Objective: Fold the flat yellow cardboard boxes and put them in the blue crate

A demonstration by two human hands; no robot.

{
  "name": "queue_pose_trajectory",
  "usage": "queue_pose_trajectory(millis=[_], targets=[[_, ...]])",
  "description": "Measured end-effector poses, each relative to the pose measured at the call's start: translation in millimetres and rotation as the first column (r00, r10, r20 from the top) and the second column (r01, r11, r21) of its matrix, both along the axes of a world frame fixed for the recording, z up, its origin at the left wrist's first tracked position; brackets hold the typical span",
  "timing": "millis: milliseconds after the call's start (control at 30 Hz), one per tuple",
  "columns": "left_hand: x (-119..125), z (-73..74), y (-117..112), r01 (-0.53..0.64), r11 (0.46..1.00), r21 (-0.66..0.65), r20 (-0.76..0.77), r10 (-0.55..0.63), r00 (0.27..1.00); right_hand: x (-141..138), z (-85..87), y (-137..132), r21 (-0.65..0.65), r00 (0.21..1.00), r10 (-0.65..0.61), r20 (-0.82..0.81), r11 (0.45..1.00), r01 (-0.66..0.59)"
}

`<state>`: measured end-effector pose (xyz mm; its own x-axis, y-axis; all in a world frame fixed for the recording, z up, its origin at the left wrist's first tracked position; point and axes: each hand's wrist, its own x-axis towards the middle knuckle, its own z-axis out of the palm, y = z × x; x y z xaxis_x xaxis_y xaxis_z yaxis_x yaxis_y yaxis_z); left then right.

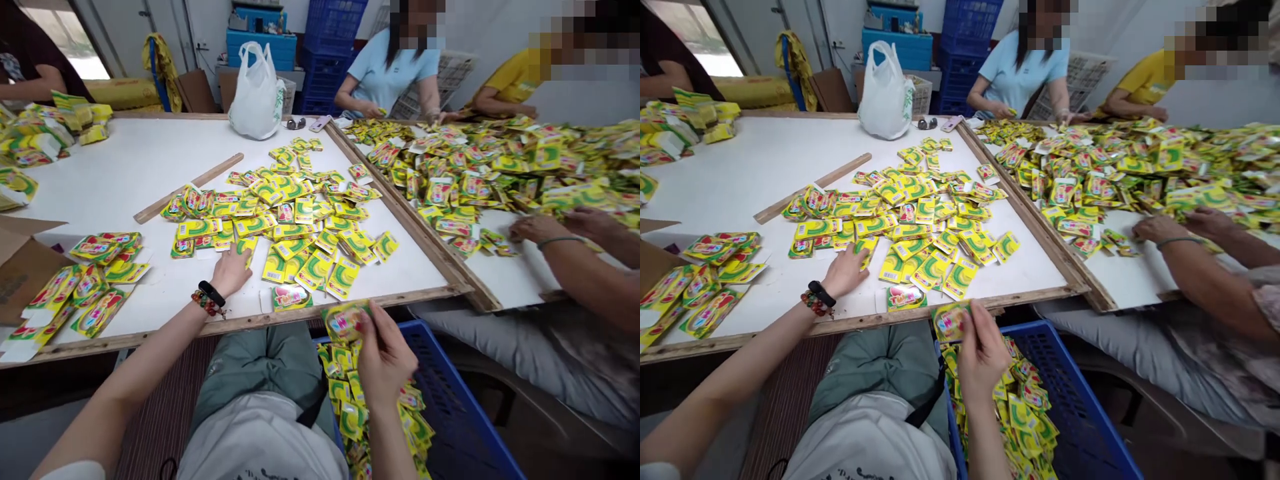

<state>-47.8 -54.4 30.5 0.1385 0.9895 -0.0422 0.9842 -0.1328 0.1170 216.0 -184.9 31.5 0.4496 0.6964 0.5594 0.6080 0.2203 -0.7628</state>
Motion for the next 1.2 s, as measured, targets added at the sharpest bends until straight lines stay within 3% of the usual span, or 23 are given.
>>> queue_pose_trajectory(millis=[100,200,300,400,433,500,567,600,733,800,867,933,967,1033,1100,1200], targets=[[-7,6.1,-7,-0.017,0.991,0.134,0.059,0.009,0.998,-16,-6.8,25,0.098,0.98,0.045,0.193,0.993,-0.065],[-22,21.7,-29,-0.091,0.956,0.28,0.217,0.029,0.976,-4,-10.4,27,0.05,0.974,0.101,0.203,0.992,-0.113],[-24,43.5,-66,-0.153,0.948,0.279,0.414,0.025,0.91,30,-7.2,7,-0.178,0.977,0.077,0.199,0.983,-0.041],[-4,65.0,-95,-0.043,0.987,0.157,0.557,-0.053,0.829,44,2.8,-11,-0.442,0.937,0.127,0.325,0.896,0.032],[7,69.5,-100,0.021,0.992,0.12,0.587,-0.088,0.805,37,6.2,-14,-0.48,0.923,0.216,0.318,0.876,-0.04],[29,70.8,-103,0.129,0.988,0.085,0.633,-0.154,0.759,9,9.3,-13,-0.496,0.859,0.478,0.184,0.799,-0.339],[50,59.3,-102,0.164,0.979,0.117,0.681,-0.199,0.705,-25,4.8,-6,-0.445,0.745,0.666,-0.024,0.66,-0.605],[59,49.2,-101,0.147,0.978,0.146,0.708,-0.207,0.676,-40,-0.3,-2,-0.391,0.729,0.673,-0.124,0.642,-0.66],[87,0.0,-102,-0.006,0.981,0.196,0.847,-0.166,0.504,-60,-25.7,3,-0.257,0.739,0.481,-0.472,0.726,-0.638],[96,-17.6,-105,-0.065,0.98,0.189,0.893,-0.145,0.425,-54,-30.6,1,-0.19,0.654,0.437,-0.617,0.724,-0.663],[104,-28.3,-108,-0.135,0.963,0.234,0.888,-0.156,0.432,-48,-26.2,1,-0.058,0.5,0.429,-0.753,0.713,-0.699],[108,-35.3,-110,-0.18,0.926,0.333,0.837,-0.203,0.508,-47,-15.3,6,0.036,0.366,0.401,-0.839,0.714,-0.699],[109,-38.5,-110,-0.181,0.898,0.402,0.8,-0.248,0.546,-49,-9.3,10,0.04,0.339,0.375,-0.863,0.718,-0.695],[108,-44.2,-109,-0.145,0.834,0.533,0.727,-0.364,0.583,-56,1.0,20,-0.018,0.35,0.314,-0.883,0.721,-0.693],[104,-47.5,-107,-0.104,0.783,0.614,0.68,-0.458,0.572,-63,6.8,27,-0.086,0.378,0.265,-0.887,0.711,-0.698],[100,-44.7,-103,-0.054,0.805,0.591,0.698,-0.477,0.534,-66,8.7,29,-0.137,0.452,0.28,-0.847,0.705,-0.695]])
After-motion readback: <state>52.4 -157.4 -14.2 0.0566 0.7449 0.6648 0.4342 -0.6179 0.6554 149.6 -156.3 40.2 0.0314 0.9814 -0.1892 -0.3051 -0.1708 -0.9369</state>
